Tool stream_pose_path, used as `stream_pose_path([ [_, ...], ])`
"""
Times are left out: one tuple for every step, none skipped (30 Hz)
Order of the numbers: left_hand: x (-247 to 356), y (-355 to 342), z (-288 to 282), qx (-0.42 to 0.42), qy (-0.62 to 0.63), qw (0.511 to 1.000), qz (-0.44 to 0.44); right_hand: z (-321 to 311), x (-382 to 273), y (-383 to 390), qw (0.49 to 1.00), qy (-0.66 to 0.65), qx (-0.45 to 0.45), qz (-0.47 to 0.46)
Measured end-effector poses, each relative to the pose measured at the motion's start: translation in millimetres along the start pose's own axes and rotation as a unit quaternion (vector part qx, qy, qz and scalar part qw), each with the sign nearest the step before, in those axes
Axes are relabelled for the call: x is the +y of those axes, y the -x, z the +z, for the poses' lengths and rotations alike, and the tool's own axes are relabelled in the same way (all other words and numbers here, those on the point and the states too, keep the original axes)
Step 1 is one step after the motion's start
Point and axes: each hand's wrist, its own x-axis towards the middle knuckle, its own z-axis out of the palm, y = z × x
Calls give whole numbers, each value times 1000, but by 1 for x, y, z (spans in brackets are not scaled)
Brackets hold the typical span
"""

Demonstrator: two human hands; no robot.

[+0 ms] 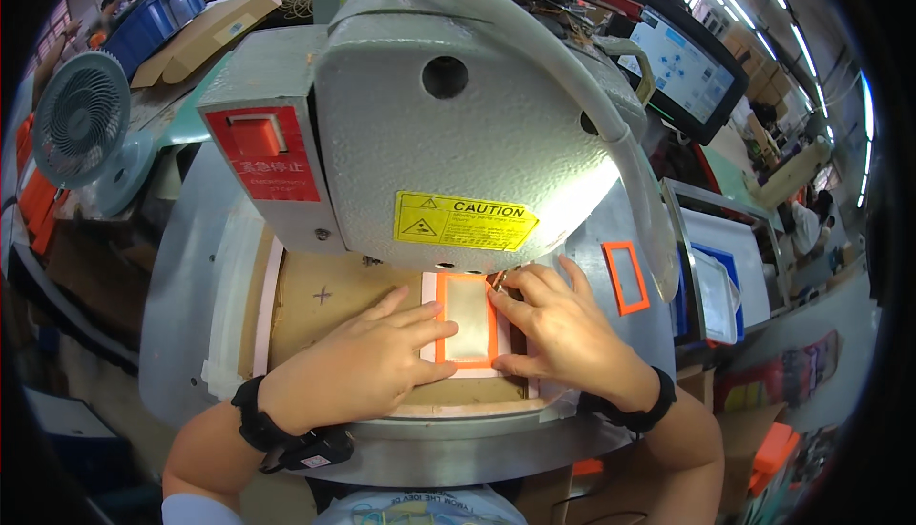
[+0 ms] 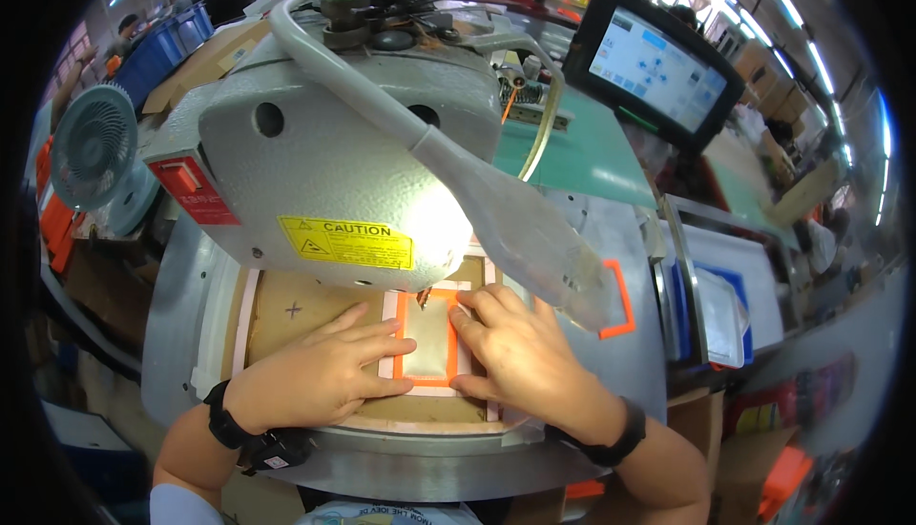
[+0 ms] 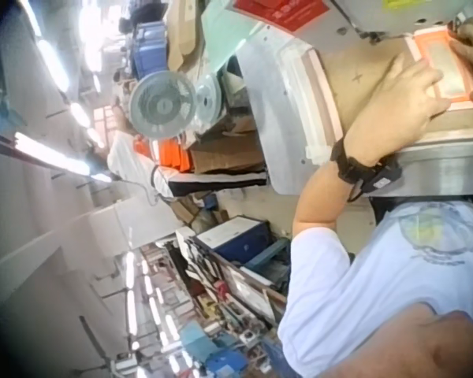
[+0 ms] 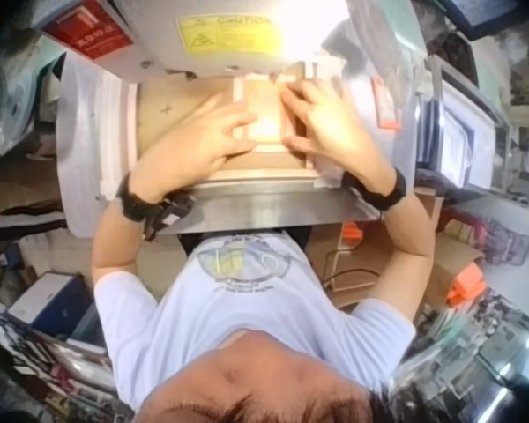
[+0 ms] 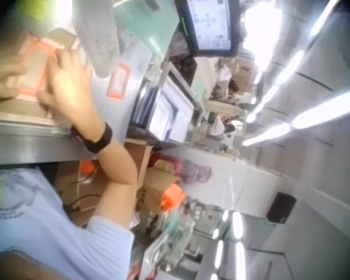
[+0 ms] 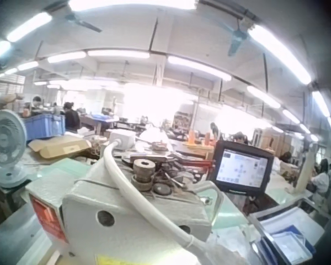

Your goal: Using an automated industrial sewing machine to sew patches and windows onto a leather first-aid kit bag.

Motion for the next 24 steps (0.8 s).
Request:
stream_pose_path([
  [3,0,1,6,-22,1000,-5,0,-3,-2,1000,9,-17,11],
  [7,0,3,11,-44,999,-10,0,-6,-4,999,19,-33,22],
  [11,-1,3,16,-66,998,-16,-1,-11,-8,997,27,-60,40],
  [14,-3,4,3,-77,997,-23,-1,-16,-13,994,35,-87,58],
  [17,-7,5,-9,-90,996,-29,0,-20,-16,990,42,-113,76],
  [19,-11,0,-13,-109,994,-28,-4,-20,-16,989,47,-115,76],
  [18,-11,-1,-12,-95,995,-20,-4,-17,-13,992,36,-99,67],
  [15,-10,0,-10,-81,997,-13,1,-13,-9,995,25,-82,57],
  [13,-8,2,-9,-67,998,-8,4,-9,-6,997,14,-66,45],
  [15,-8,5,12,-71,997,-14,4,-8,-4,998,3,-54,36],
  [18,-6,9,32,-75,996,-20,2,-6,-2,998,-17,-35,40],
  [19,-5,14,49,-74,996,-28,6,-3,-1,998,-43,-21,43],
  [20,-6,15,48,-94,994,-23,8,-2,0,997,-68,-6,47],
  [21,-8,16,48,-114,992,-18,11,-4,0,998,-35,-2,49],
  [24,-7,14,46,-136,989,-15,12,-9,-1,999,-3,4,50],
  [25,-7,14,34,-132,990,-17,12,-13,-1,998,28,10,50],
  [25,-6,16,22,-129,991,-20,15,-13,0,999,7,2,44],
  [25,-9,15,17,-131,991,-16,14,-9,2,999,-6,1,40],
  [22,-7,14,24,-104,994,-16,14,-5,2,999,-19,-1,36],
  [18,-4,15,31,-77,996,-15,13,-2,2,999,-31,13,26],
  [15,-2,17,36,-47,998,-15,17,3,1,999,-45,23,17],
  [15,-2,18,37,-50,998,-14,17,6,0,998,-60,34,8],
  [15,-4,18,37,-52,998,-11,15,7,-1,999,-32,23,7],
  [17,-6,20,34,-52,998,-8,15,7,1,1000,-7,10,10],
])
